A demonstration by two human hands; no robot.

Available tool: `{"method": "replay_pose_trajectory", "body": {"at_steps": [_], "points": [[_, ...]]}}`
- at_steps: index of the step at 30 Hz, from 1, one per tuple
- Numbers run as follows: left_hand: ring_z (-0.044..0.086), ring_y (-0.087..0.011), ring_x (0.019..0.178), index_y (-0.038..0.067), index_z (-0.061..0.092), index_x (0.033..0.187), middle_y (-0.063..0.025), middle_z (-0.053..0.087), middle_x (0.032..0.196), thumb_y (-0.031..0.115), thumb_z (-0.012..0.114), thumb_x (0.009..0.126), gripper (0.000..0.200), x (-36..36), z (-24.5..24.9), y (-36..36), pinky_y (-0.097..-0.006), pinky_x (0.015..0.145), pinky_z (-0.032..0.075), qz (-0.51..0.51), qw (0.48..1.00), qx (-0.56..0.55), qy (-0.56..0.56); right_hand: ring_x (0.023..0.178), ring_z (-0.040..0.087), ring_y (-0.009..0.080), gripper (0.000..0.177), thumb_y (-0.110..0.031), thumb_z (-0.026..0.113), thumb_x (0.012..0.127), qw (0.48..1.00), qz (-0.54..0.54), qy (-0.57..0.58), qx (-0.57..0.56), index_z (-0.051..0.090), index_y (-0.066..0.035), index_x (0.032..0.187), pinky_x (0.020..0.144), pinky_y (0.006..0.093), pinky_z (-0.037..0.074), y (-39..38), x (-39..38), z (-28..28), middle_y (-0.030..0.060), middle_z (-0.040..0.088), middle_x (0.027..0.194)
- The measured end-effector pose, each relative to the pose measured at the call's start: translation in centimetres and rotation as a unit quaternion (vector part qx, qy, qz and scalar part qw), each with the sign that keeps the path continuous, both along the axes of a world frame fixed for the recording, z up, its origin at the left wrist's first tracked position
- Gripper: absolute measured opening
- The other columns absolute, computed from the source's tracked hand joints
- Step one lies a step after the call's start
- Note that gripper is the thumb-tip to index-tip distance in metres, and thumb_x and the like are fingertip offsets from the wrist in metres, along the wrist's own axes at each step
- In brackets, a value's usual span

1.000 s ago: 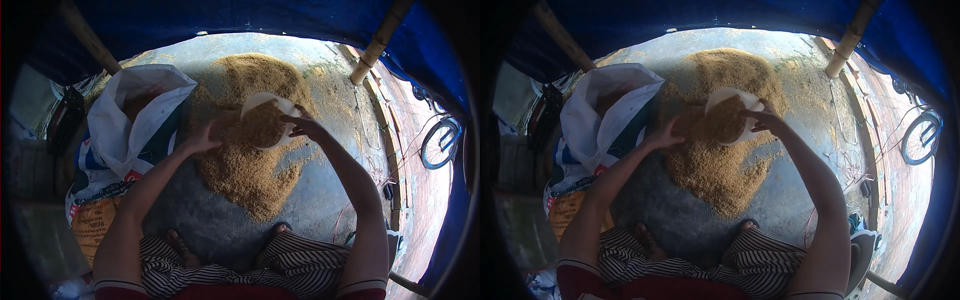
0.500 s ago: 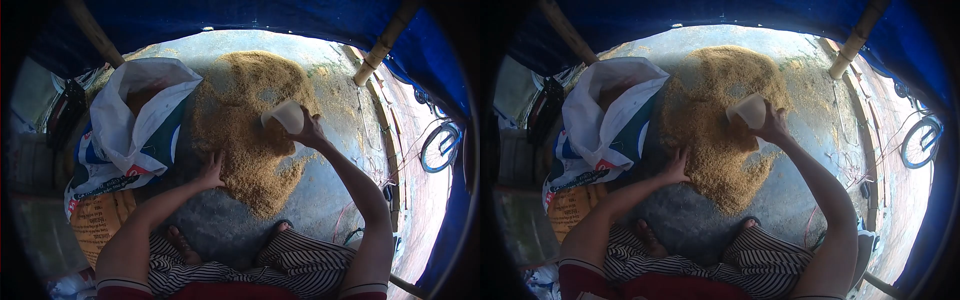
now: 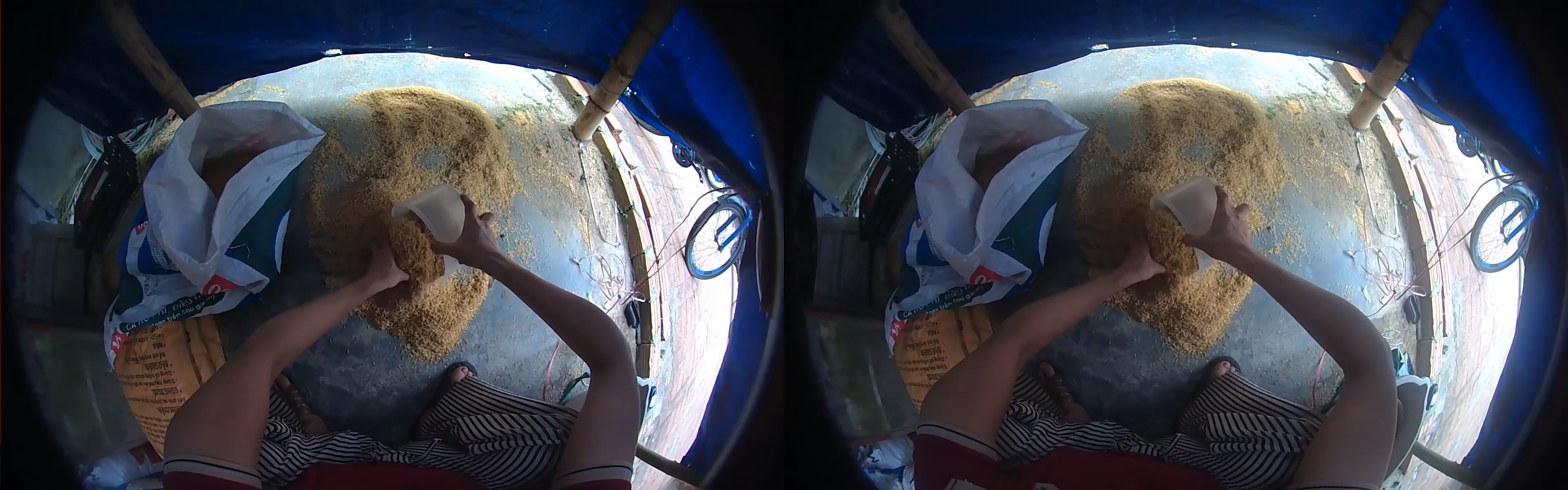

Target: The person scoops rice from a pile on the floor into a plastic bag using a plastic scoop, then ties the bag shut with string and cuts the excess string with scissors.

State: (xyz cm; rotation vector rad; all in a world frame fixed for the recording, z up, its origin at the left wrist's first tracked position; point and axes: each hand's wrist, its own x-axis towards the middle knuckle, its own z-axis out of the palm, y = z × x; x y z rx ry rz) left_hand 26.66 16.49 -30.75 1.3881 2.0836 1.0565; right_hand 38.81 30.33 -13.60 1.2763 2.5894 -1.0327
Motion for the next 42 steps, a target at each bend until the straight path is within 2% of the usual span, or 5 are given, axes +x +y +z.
{"method": "replay_pose_trajectory", "body": {"at_steps": [13, 21, 36, 39, 42], "points": [[0.038, -0.0408, 0.118, 0.008, 0.016, 0.138, -0.0229, 0.032, 0.133, 0.022, 0.074, 0.062, 0.096, -4.9, 14.0, 4.0, -0.0441, 0.098, 0.035, -0.212, 0.949, -0.231, 0.010, 0.096, 0.055, 0.0249, 0.076, -0.017, 0.075, 0.069, 0.919, 0.049, 0.152, -0.361, 0.032, -0.015, 0.132, 0.076, 0.0310, 0.055, 5.1, 0.8, -4.6, 0.0186, 0.042, 0.120], [0.048, -0.0368, 0.109, 0.007, 0.034, 0.130, -0.0218, 0.029, 0.136, 0.028, 0.072, 0.065, 0.078, -15.0, 20.6, -4.4, -0.0440, 0.094, 0.037, 0.122, 0.818, -0.148, 0.542, 0.098, 0.049, 0.0189, 0.055, -0.003, 0.065, 0.078, 0.929, 0.114, 0.207, -0.284, 0.043, -0.015, 0.126, 0.082, 0.0247, 0.051, 5.0, -1.5, -1.2, 0.0033, 0.038, 0.128], [0.063, -0.0310, 0.076, 0.000, 0.058, 0.097, -0.0181, 0.062, 0.077, 0.001, 0.057, 0.070, 0.027, -13.7, 20.2, -13.0, -0.0417, 0.064, 0.049, -0.060, 0.925, -0.266, 0.264, 0.115, 0.038, 0.0317, 0.054, -0.010, 0.069, 0.075, 0.857, 0.103, 0.353, -0.362, 0.044, -0.015, 0.124, 0.085, 0.0345, 0.053, -2.7, -16.4, 10.4, 0.0098, 0.024, 0.134], [0.063, -0.0260, 0.073, -0.004, 0.049, 0.113, -0.0183, 0.062, 0.076, 0.000, 0.057, 0.070, 0.044, -11.3, 21.0, -13.2, -0.0381, 0.057, 0.051, -0.096, 0.909, -0.299, 0.273, 0.107, 0.046, 0.0323, 0.067, -0.014, 0.072, 0.072, 0.891, 0.336, 0.299, -0.054, 0.036, -0.014, 0.128, 0.085, 0.0357, 0.053, -6.7, -18.9, 11.9, 0.0141, 0.032, 0.128], [0.061, -0.0241, 0.064, -0.008, 0.032, 0.129, -0.0153, 0.059, 0.067, 0.001, 0.059, 0.069, 0.067, -11.2, 20.6, -15.0, -0.0355, 0.052, 0.050, -0.162, 0.898, -0.276, 0.303, 0.100, 0.050, 0.0356, 0.086, -0.024, 0.077, 0.065, 0.865, -0.035, 0.308, -0.394, 0.023, -0.012, 0.132, 0.087, 0.0357, 0.052, -10.9, -22.0, 12.1, 0.0194, 0.040, 0.118]]}}
